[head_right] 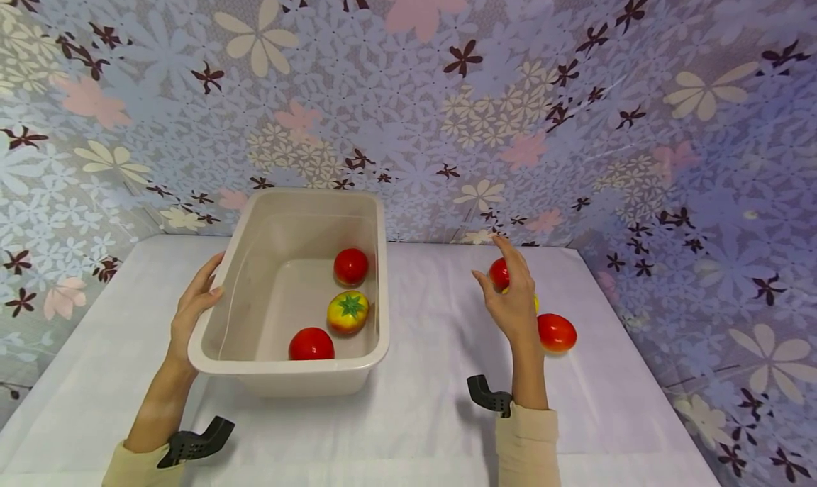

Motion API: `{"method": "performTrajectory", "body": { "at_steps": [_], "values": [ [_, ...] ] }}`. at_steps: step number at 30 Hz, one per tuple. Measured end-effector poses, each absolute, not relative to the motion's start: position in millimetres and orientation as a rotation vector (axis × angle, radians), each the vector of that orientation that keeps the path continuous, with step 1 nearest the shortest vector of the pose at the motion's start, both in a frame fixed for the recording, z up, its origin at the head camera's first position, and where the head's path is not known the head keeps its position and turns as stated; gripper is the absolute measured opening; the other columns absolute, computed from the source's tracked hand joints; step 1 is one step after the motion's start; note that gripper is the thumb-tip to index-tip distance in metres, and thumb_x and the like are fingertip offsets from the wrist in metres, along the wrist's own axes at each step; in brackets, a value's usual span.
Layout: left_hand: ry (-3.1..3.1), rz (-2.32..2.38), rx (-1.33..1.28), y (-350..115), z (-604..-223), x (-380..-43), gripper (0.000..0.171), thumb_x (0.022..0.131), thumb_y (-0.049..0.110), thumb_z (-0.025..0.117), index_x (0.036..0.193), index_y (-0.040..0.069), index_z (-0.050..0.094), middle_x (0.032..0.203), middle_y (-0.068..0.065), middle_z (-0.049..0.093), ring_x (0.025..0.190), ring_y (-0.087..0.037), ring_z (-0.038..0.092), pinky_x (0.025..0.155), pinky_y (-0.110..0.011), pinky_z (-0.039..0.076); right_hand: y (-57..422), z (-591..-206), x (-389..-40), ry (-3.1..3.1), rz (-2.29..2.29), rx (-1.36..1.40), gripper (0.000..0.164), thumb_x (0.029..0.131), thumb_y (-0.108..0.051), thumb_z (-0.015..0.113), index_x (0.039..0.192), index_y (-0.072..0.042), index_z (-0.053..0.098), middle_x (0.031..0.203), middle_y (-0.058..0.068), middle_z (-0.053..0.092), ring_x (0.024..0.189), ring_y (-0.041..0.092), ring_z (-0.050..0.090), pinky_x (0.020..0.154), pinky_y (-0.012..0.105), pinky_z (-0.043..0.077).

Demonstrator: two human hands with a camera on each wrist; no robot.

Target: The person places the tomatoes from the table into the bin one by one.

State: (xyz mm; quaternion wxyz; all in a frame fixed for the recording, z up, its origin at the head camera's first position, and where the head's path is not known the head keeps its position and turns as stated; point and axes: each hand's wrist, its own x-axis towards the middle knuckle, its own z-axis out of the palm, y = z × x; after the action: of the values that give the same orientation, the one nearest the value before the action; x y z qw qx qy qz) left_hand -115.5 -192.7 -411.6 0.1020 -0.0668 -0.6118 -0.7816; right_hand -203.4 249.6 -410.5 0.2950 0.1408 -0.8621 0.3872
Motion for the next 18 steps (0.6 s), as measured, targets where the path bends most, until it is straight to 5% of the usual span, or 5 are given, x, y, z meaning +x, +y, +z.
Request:
{"method": "performTrajectory", "body": {
  "at_steps": [18],
  "values": [
    [-1.788, -2.325, -0.212, -192, -410, -115, 0.052, 0.099, 0.005, 0.032, 0.150, 0.009, 0.033, 0.129, 0.002, 0.058, 0.106, -0.010, 0.058, 0.085, -0.026, 0.052, 278, -409, -197, -2.315, 1.073, 0.180, 0.068, 0.082, 0.001, 0.075, 0.143, -0.013, 0.049, 0.145, 0.014, 0.050, 0.132, 0.040, 0.044, 0.110, 0.057, 0.032]
  ]
}}
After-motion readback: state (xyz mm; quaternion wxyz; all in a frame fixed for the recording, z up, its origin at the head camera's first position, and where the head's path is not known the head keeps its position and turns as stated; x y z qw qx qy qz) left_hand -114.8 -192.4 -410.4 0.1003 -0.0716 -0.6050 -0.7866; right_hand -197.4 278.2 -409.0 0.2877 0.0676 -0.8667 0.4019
